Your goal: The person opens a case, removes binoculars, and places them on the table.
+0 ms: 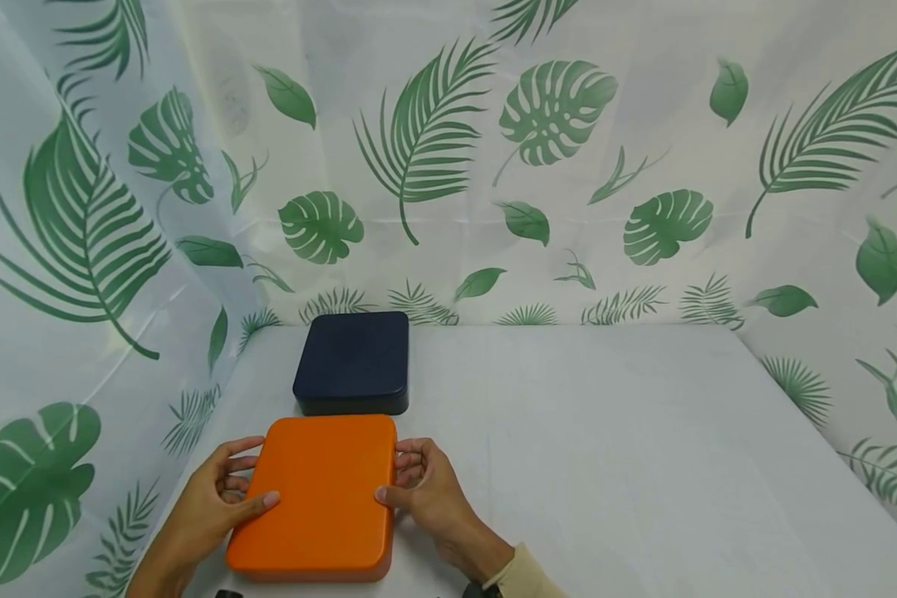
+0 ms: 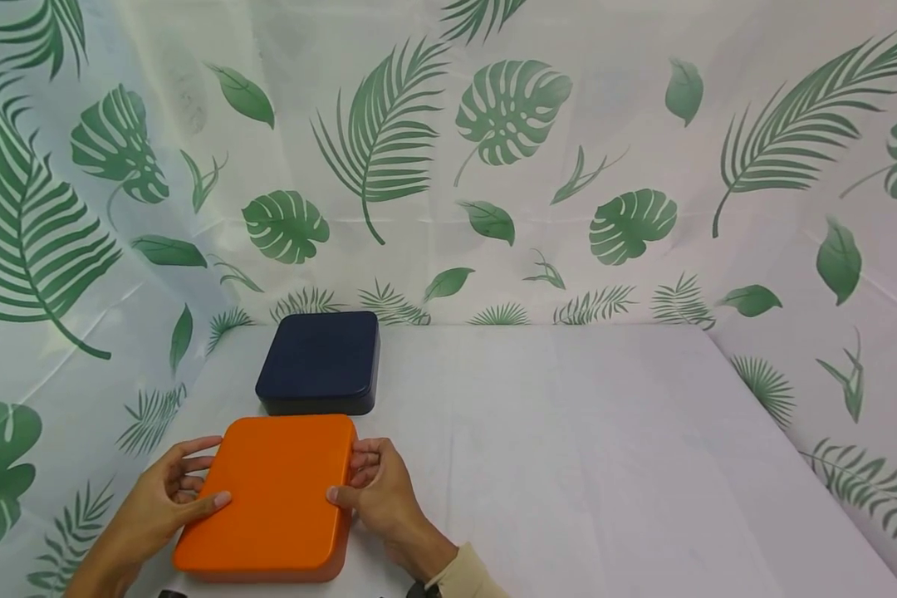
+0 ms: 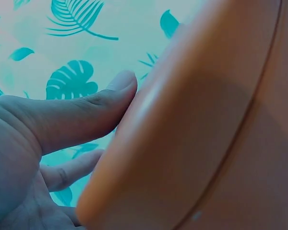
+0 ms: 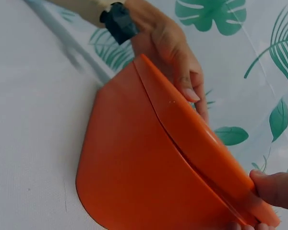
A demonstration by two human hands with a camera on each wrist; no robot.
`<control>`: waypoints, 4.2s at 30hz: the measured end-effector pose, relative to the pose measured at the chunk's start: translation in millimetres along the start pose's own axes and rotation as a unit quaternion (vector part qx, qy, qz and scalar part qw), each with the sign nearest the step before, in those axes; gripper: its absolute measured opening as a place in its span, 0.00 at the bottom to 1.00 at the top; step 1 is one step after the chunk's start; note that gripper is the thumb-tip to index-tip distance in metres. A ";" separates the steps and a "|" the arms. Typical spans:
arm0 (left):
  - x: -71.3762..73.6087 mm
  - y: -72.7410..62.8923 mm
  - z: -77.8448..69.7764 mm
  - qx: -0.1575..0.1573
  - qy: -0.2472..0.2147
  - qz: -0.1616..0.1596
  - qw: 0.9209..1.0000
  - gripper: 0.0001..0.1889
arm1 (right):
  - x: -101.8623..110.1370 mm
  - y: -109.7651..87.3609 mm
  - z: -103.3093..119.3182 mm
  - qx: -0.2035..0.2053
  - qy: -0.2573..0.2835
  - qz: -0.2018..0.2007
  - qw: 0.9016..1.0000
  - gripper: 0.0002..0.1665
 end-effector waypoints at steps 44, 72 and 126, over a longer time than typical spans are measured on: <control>4.5 -9.1 -6.6 0.018 0.009 -0.018 1.000 0.52 | -3.2 -10.6 9.2 0.026 -0.001 0.002 1.000 0.39; -29.2 -30.0 -57.4 -0.045 0.035 -0.060 0.997 0.51 | 43.5 -33.3 39.5 0.073 -0.051 -0.029 0.996 0.36; -170.5 -24.7 -120.7 -0.119 0.070 -0.052 0.989 0.48 | 189.5 -93.2 29.5 0.022 -0.141 -0.193 0.971 0.35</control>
Point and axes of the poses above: each hand's wrist, its own y-axis towards the middle knuckle, its own x-axis out of the back of the hand, z = x × y, the point moved 9 cm from there along y, towards the middle knuckle, and after that the axes turned 2 degrees about -y, right-handed, at the moved point
